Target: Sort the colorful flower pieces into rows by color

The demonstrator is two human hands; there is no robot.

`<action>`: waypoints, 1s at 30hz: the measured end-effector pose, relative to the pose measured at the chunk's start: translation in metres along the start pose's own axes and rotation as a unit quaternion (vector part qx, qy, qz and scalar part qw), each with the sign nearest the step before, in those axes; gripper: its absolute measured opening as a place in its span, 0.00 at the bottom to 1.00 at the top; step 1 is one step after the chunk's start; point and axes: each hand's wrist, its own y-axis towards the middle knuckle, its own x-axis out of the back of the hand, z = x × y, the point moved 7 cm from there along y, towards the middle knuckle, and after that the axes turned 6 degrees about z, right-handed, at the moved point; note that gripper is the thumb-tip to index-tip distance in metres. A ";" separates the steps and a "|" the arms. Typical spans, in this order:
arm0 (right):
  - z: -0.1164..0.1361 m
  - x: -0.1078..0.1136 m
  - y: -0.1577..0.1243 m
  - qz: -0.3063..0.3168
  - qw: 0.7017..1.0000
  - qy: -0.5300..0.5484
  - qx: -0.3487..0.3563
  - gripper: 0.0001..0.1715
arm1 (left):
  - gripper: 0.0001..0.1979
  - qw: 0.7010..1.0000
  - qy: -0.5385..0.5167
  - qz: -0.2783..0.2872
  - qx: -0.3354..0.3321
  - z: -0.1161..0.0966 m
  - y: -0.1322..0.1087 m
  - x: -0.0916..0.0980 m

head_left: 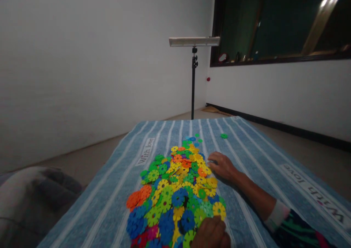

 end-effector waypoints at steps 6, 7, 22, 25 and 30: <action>0.039 -0.010 -0.003 0.023 0.998 0.007 0.050 0.05 | 0.07 1.000 0.008 -0.004 -0.020 -0.008 0.006 0.004; 0.043 -0.012 0.000 0.027 0.998 0.002 0.053 0.04 | 0.06 1.000 0.007 -0.001 -0.028 -0.010 0.007 0.006; 0.057 -0.030 0.022 0.081 0.995 -0.045 0.027 0.08 | 0.07 0.999 0.011 0.006 -0.045 -0.017 0.019 0.020; 0.057 -0.030 0.020 0.083 0.995 -0.043 0.028 0.07 | 0.06 0.998 0.014 0.007 -0.052 -0.018 0.018 0.019; 0.056 -0.032 0.015 0.082 0.995 -0.036 0.036 0.07 | 0.05 0.997 0.038 0.031 -0.061 -0.018 0.017 0.014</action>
